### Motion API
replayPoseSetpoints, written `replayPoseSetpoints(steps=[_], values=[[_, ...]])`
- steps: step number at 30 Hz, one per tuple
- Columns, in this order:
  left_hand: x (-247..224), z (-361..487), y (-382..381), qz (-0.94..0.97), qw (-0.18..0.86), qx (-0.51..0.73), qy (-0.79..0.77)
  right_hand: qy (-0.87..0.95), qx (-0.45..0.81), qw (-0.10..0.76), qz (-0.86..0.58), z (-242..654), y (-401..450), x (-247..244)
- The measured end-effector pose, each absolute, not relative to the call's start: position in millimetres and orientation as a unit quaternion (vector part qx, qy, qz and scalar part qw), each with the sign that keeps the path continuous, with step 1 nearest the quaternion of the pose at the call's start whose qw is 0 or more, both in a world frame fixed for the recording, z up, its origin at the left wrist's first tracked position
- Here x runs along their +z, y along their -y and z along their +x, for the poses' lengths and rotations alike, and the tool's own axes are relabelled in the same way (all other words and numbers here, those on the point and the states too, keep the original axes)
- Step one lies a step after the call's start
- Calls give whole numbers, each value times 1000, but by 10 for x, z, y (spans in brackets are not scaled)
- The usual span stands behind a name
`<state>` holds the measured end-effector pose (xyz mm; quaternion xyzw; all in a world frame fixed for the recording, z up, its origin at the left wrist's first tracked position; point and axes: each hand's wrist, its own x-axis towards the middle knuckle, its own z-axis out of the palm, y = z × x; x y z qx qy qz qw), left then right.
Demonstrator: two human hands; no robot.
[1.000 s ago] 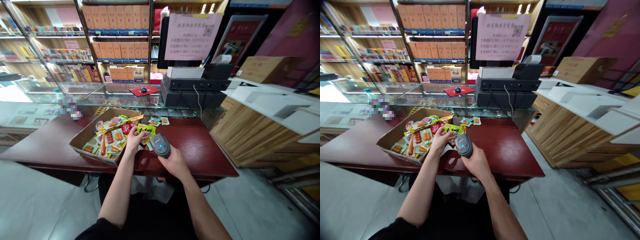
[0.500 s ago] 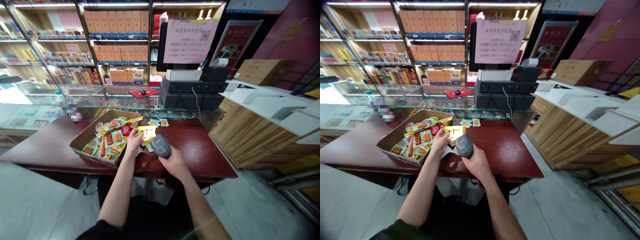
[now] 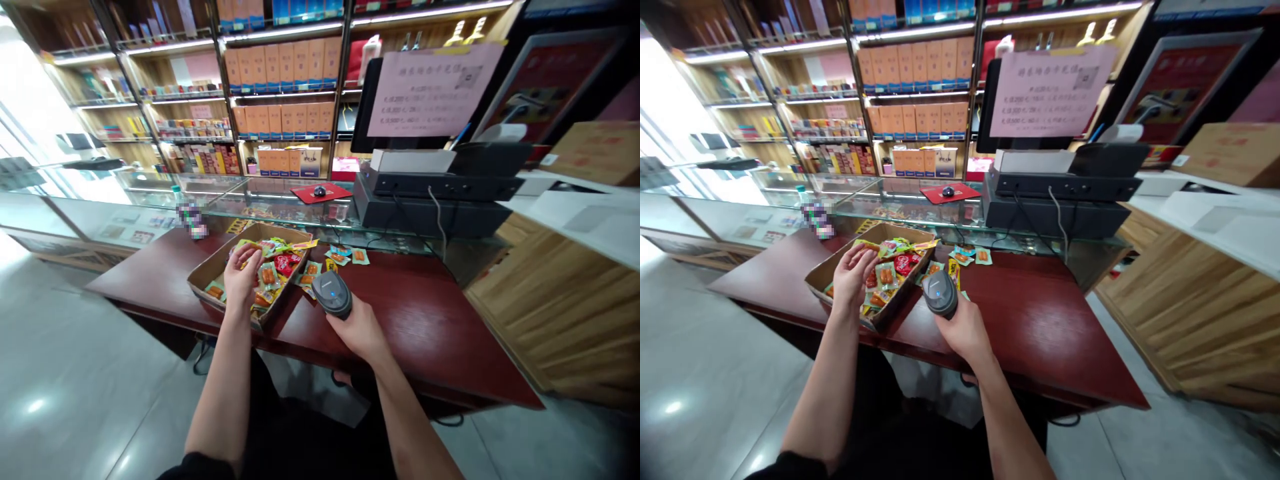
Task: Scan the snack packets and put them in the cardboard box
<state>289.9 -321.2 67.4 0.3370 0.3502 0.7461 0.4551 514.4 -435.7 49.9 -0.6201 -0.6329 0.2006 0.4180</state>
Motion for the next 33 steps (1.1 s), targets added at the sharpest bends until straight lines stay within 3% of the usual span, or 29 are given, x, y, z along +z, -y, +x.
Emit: replayPoseSetpoints(steps=[6,13,18,22,27,33], values=[[585,3032,3297,367,466,716,-368,631,208,419,-619,5183,4357,495],[380,3942,3155,449,533,613,-372,576,151,442,-671,5696,4573,407],[232,4657,2781,547,520,537,-377,540,93,441,-711,6132,4642,335],[129,5145,2390,687,414,433,-412,510,82,439,-735,6413,4615,337],[-75,5510,2008,851,138,211,-461,480,86,432,-759,6635,4563,319],[-262,5521,1886,884,75,113,-447,470,98,422,-769,6703,4536,241]])
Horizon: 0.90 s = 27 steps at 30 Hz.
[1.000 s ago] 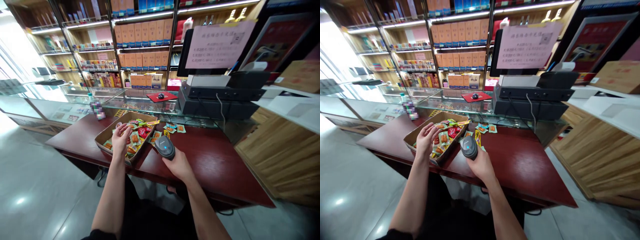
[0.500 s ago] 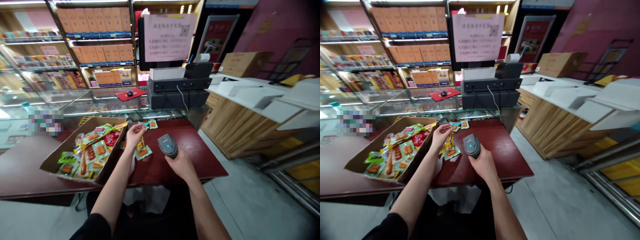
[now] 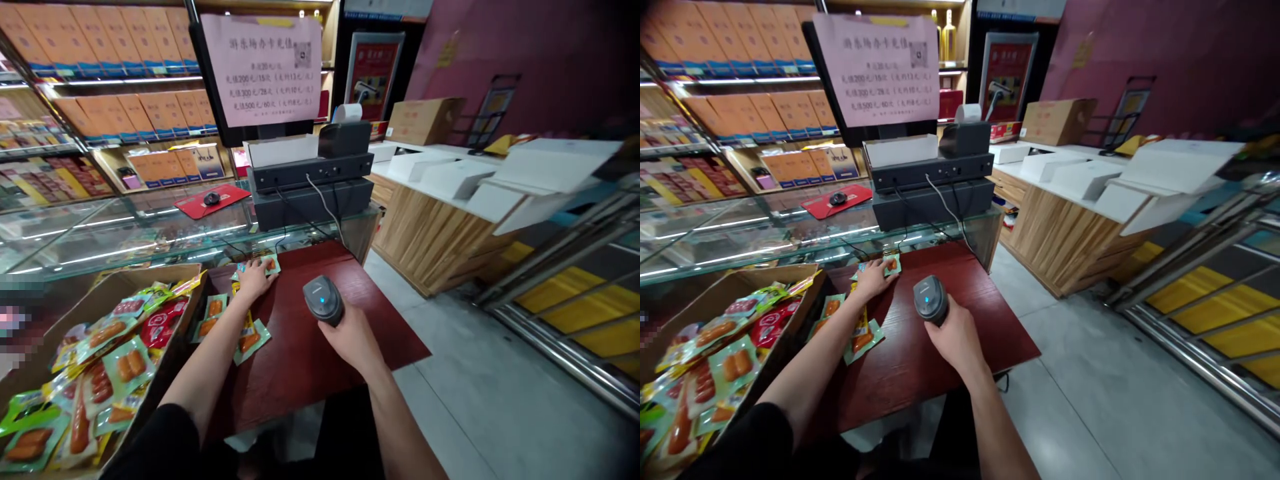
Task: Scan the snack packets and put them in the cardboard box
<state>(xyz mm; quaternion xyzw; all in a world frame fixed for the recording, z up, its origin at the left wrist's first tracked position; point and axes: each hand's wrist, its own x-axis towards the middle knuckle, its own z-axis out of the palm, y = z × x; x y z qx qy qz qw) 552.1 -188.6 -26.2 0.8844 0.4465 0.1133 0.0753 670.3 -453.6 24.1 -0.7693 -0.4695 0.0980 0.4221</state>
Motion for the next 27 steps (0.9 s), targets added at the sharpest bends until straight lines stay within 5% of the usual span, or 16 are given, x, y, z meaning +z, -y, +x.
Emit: replayPoseSetpoints(steps=[15,21,27], values=[[-106,4893,2832,905,65,134,-398,527,104,438,-721,6200,4739,230],[-102,4568,2823,764,270,397,-431,540,113,423,-719,6024,4841,320],[37,4215,2882,543,566,470,-404,575,144,415,-690,5699,4814,462]])
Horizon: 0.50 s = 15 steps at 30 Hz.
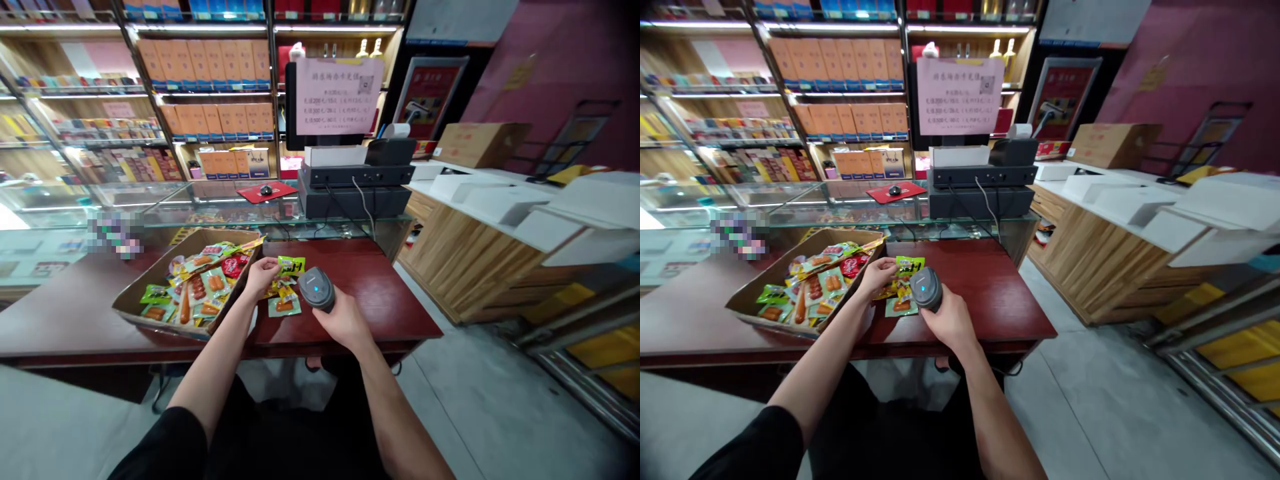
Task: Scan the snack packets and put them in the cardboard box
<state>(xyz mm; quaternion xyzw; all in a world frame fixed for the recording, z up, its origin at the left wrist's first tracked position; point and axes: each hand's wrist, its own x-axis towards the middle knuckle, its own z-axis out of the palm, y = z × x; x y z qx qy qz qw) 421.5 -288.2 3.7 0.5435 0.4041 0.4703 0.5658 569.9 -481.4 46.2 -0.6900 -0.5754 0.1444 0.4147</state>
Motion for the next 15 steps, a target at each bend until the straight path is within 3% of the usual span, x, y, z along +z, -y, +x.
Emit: replayPoseSetpoints(steps=[3,15], values=[[154,4055,2982,472,632,484,-380,611,158,429,-647,5514,4752,527],[446,3576,3223,503,606,494,-368,650,165,418,-613,5116,4652,707]])
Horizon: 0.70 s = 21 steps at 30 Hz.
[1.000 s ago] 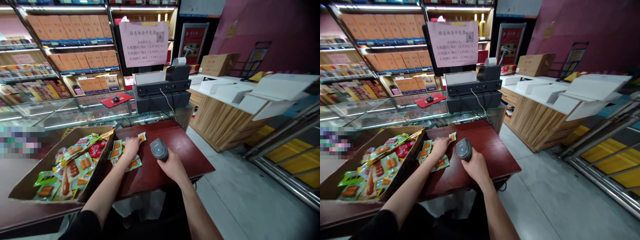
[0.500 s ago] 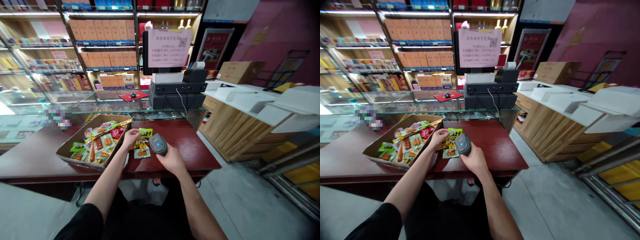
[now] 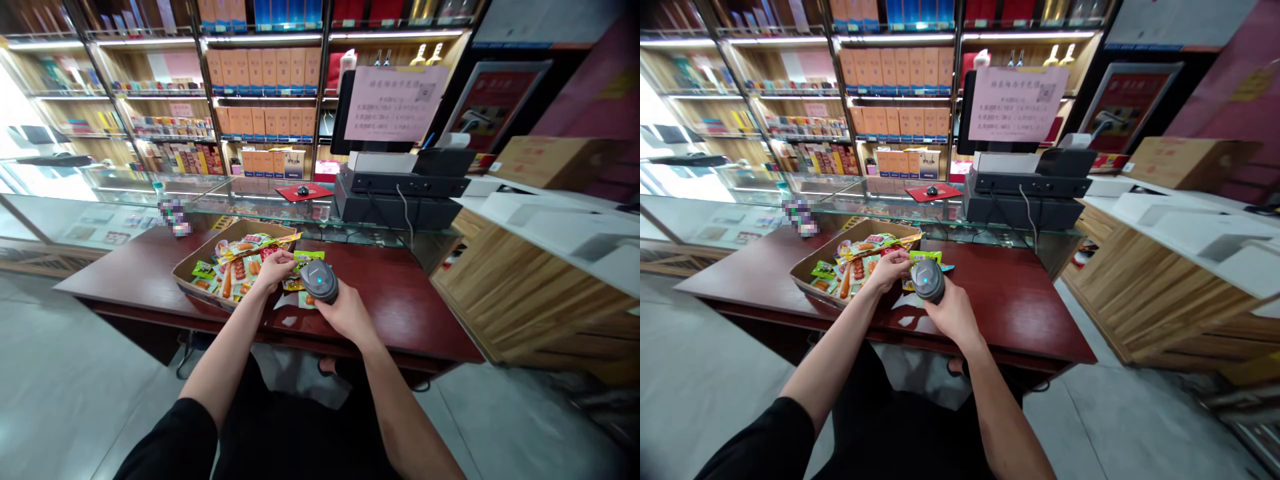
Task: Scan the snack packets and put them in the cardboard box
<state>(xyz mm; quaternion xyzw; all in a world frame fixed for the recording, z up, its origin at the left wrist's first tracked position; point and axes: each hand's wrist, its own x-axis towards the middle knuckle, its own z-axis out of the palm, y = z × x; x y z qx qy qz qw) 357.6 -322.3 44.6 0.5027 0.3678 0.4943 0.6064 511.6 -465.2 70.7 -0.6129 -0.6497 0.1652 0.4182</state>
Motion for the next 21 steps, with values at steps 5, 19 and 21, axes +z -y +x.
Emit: replayPoseSetpoints(steps=[5,19,21], values=[[458,3517,3234,517,598,501,-352,650,157,418,-615,5061,4635,709],[817,2714,3009,397,522,665,-358,644,167,422,-616,5065,4567,671],[853,2687,3034,404,517,669,-349,640,164,423,-621,5122,4572,664]])
